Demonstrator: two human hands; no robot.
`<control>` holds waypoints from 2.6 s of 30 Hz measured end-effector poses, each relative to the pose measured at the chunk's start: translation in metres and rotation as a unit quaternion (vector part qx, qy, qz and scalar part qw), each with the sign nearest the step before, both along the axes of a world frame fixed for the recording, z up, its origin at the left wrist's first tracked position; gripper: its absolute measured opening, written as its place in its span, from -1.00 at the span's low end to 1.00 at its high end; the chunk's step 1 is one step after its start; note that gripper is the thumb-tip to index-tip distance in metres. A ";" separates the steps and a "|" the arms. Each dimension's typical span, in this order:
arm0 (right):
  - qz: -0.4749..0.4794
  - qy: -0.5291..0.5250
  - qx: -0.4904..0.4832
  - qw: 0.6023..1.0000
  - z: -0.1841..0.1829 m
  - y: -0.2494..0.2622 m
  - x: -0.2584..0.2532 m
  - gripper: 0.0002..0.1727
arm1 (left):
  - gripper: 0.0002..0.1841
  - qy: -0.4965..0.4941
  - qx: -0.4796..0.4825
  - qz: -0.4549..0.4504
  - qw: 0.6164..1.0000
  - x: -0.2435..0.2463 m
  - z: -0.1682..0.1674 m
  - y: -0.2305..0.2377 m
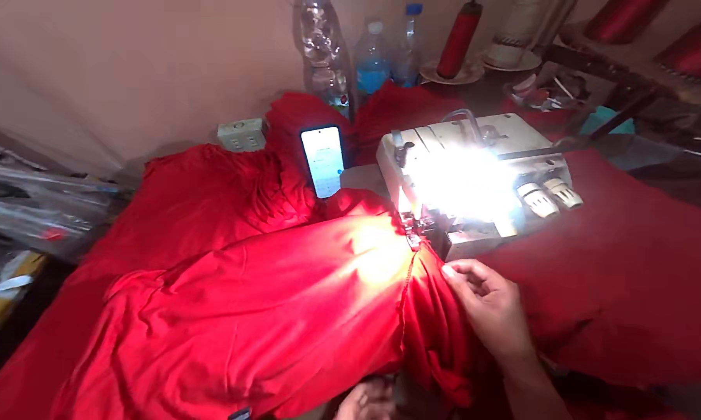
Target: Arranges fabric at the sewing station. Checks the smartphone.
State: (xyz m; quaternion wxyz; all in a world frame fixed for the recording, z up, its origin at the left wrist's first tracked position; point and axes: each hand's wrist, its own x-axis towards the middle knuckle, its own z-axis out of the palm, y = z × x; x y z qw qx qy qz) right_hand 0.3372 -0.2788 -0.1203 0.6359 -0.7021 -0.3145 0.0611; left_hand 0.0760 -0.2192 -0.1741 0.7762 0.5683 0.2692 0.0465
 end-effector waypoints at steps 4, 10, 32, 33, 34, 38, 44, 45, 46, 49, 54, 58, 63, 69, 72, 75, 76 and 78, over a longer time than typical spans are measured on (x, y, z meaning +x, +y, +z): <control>0.008 0.003 -0.031 0.999 0.001 -0.014 -0.001 -0.84 | -0.69 0.025 -0.253 0.242 0.936 0.041 0.006 -0.013; 0.068 0.065 -0.021 0.995 0.007 -0.030 -0.003 -0.61 | -0.63 -0.023 -0.050 0.289 0.956 0.005 0.071 0.000; 0.072 0.188 0.042 0.979 0.001 -0.033 -0.063 -0.58 | -0.80 -0.238 0.196 0.455 0.835 0.032 0.053 0.057; 0.071 0.183 0.049 0.979 -0.002 -0.032 -0.065 -0.56 | -0.79 -0.224 0.229 0.451 0.833 0.029 0.050 0.056; 0.067 0.178 0.051 0.980 -0.004 -0.030 -0.066 -0.55 | -0.80 -0.216 0.259 0.445 0.830 0.027 0.048 0.056; 0.039 0.127 0.070 0.989 -0.008 -0.028 -0.068 -0.53 | -0.87 -0.207 0.369 0.434 0.796 0.019 0.051 0.064; 0.050 0.076 0.074 0.993 -0.007 -0.032 -0.067 -0.55 | -0.83 -0.153 0.388 0.462 0.783 0.030 0.054 0.079; 0.051 0.071 0.077 0.993 -0.007 -0.031 -0.068 -0.56 | -0.88 -0.161 0.378 0.454 0.791 0.034 0.054 0.075; 0.049 0.062 0.083 0.993 -0.007 -0.031 -0.069 -0.57 | -0.67 -0.173 0.378 0.437 0.797 0.038 0.052 0.071; 0.036 0.038 0.095 0.994 -0.004 -0.039 -0.063 -0.59 | -0.34 -0.188 0.475 0.412 0.755 0.045 0.042 0.063; 0.073 0.057 0.108 0.990 -0.003 -0.044 -0.055 -0.61 | -0.66 -0.163 0.568 0.437 0.678 0.037 0.045 0.064; 0.069 0.062 0.123 0.988 -0.012 -0.040 -0.059 -0.66 | -0.74 -0.113 0.595 0.384 0.697 0.025 0.046 0.057; 0.036 0.085 0.104 0.990 -0.019 -0.056 -0.044 -0.68 | -0.65 -0.090 0.612 0.336 0.710 0.025 0.046 0.028; 0.061 0.085 0.145 0.984 -0.014 -0.021 -0.033 -0.76 | -0.64 -0.110 0.612 0.337 0.707 0.039 0.057 0.072; 0.028 0.075 0.148 0.986 -0.006 0.002 -0.027 -0.77 | -0.66 -0.129 0.611 0.345 0.700 0.056 0.062 0.101; -0.001 0.042 0.126 0.991 0.000 0.014 -0.022 -0.78 | -0.67 -0.131 0.604 0.351 0.703 0.066 0.062 0.113; -0.010 0.034 0.126 0.991 0.001 0.016 -0.022 -0.78 | -0.67 -0.132 0.600 0.352 0.706 0.068 0.062 0.115; -0.032 0.027 0.128 0.991 -0.001 0.018 -0.025 -0.78 | -0.63 -0.130 0.579 0.358 0.720 0.069 0.061 0.114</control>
